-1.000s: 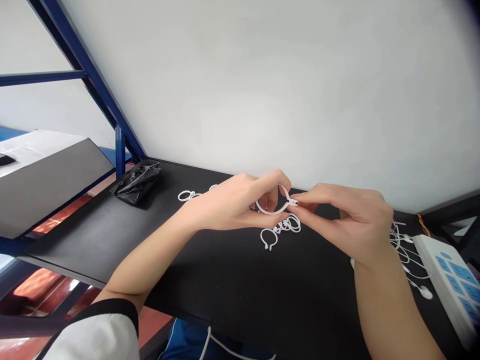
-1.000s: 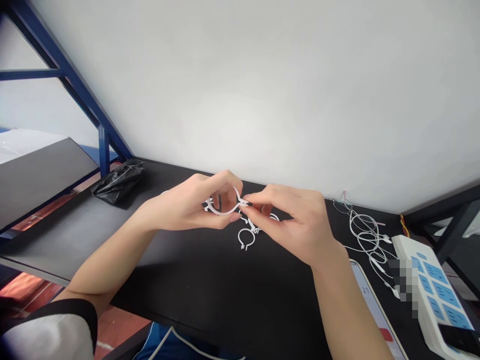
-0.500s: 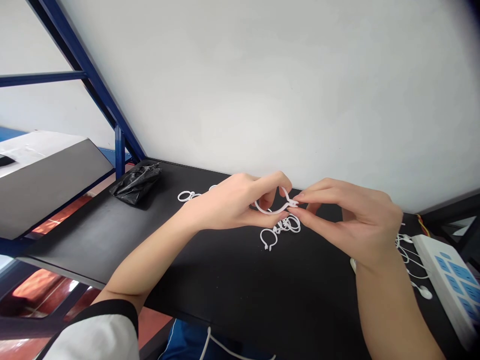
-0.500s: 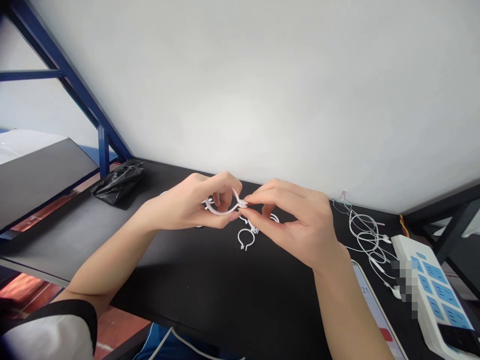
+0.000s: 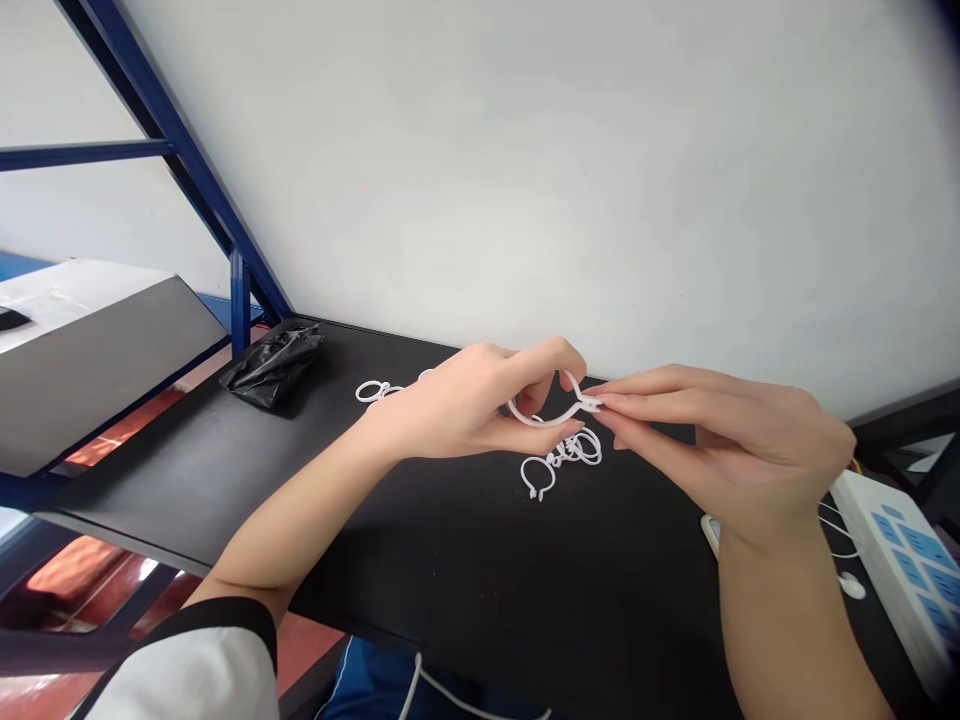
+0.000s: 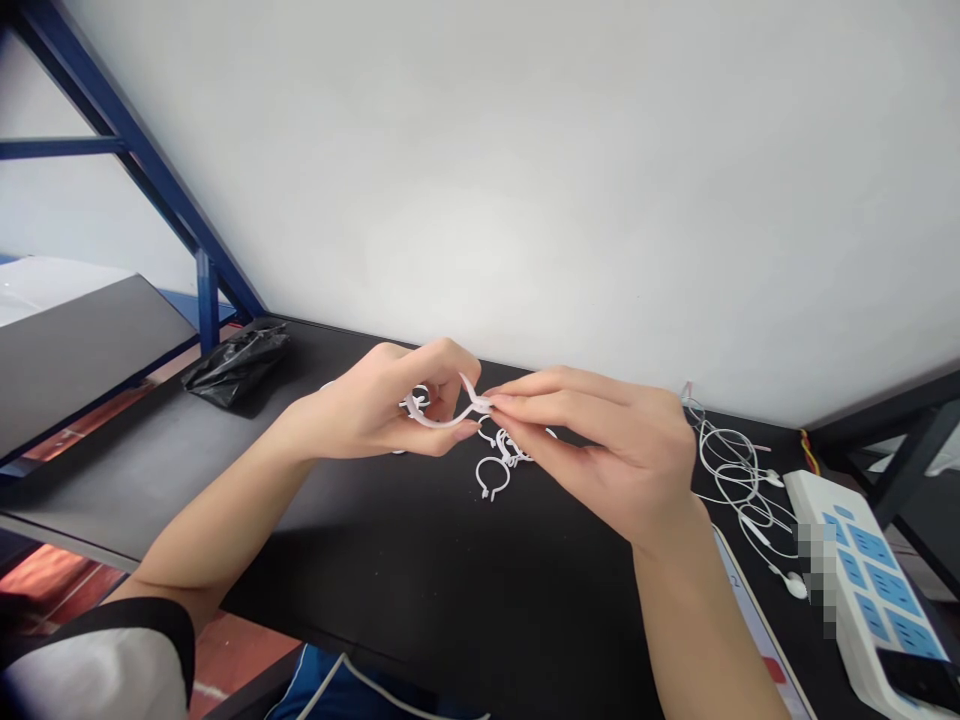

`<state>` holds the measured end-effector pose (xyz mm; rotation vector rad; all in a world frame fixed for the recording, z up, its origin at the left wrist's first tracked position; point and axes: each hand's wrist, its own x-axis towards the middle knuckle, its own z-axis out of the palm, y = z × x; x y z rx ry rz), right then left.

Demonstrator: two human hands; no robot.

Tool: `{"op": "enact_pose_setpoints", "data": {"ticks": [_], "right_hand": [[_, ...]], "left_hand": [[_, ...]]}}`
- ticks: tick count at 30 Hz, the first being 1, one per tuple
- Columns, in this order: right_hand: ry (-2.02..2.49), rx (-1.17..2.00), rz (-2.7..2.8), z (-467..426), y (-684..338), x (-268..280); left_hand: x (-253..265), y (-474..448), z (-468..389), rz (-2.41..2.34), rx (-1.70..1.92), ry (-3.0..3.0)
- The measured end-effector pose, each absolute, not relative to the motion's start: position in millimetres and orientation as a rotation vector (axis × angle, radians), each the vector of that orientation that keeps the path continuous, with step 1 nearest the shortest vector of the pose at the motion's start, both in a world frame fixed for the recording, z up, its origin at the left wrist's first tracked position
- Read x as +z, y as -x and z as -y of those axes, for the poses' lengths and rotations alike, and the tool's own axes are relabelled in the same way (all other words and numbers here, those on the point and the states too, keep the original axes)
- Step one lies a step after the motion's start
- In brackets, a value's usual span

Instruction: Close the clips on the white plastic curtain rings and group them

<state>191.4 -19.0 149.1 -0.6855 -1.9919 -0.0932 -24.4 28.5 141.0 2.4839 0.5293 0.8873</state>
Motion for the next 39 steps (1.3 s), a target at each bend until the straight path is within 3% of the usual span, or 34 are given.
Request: {"op": "enact_pose_setpoints", "data": {"ticks": [39], "right_hand": [[0.663, -0.069, 1.96, 19.6, -190.9, 145.2]], "left_hand": [[140.5, 22.0, -29.8, -0.537, 0.946, -2.529]]}}
